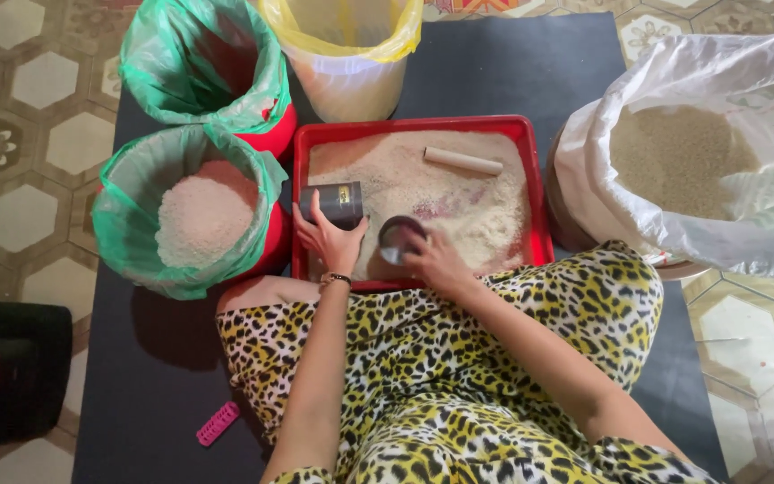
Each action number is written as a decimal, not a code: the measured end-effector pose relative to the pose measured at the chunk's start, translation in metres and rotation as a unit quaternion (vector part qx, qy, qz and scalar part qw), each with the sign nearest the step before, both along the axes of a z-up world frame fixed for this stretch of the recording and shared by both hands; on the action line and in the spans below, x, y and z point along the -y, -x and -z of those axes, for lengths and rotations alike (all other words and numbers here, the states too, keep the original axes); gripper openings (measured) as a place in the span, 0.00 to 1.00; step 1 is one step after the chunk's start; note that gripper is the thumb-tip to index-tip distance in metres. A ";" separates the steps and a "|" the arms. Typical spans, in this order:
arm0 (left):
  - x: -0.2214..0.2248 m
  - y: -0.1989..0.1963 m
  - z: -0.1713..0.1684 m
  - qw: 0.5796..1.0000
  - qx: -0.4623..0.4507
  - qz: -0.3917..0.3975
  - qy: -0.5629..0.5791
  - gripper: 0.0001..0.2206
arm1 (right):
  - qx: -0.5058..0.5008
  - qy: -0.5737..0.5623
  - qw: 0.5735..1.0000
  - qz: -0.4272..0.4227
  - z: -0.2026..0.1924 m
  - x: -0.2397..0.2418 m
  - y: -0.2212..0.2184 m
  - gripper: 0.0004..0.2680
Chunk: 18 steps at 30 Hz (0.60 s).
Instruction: Measuring rice from a tray using a cup and filling it into bags on a scale.
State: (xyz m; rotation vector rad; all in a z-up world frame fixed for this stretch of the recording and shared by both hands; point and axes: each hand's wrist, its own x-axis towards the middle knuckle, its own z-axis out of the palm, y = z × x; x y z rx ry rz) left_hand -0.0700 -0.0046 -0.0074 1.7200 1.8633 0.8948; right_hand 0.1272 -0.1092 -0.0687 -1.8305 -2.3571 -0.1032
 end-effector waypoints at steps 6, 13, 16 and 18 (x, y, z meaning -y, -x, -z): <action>0.004 -0.003 0.012 0.997 -0.002 -0.071 -0.024 0.51 | 0.021 -0.040 0.996 -0.073 0.002 0.000 0.013 0.10; -0.016 -0.015 0.015 0.994 -0.072 -0.072 -0.027 0.52 | -0.047 -0.088 0.989 0.105 -0.028 -0.027 -0.053 0.01; -0.023 -0.024 0.012 0.993 -0.079 -0.072 -0.055 0.50 | -0.092 -0.043 0.961 0.257 0.007 -0.034 -0.114 0.07; -0.024 -0.033 0.005 0.990 -0.094 -0.076 -0.073 0.49 | -0.093 0.011 0.931 0.354 0.029 -0.033 -0.145 0.12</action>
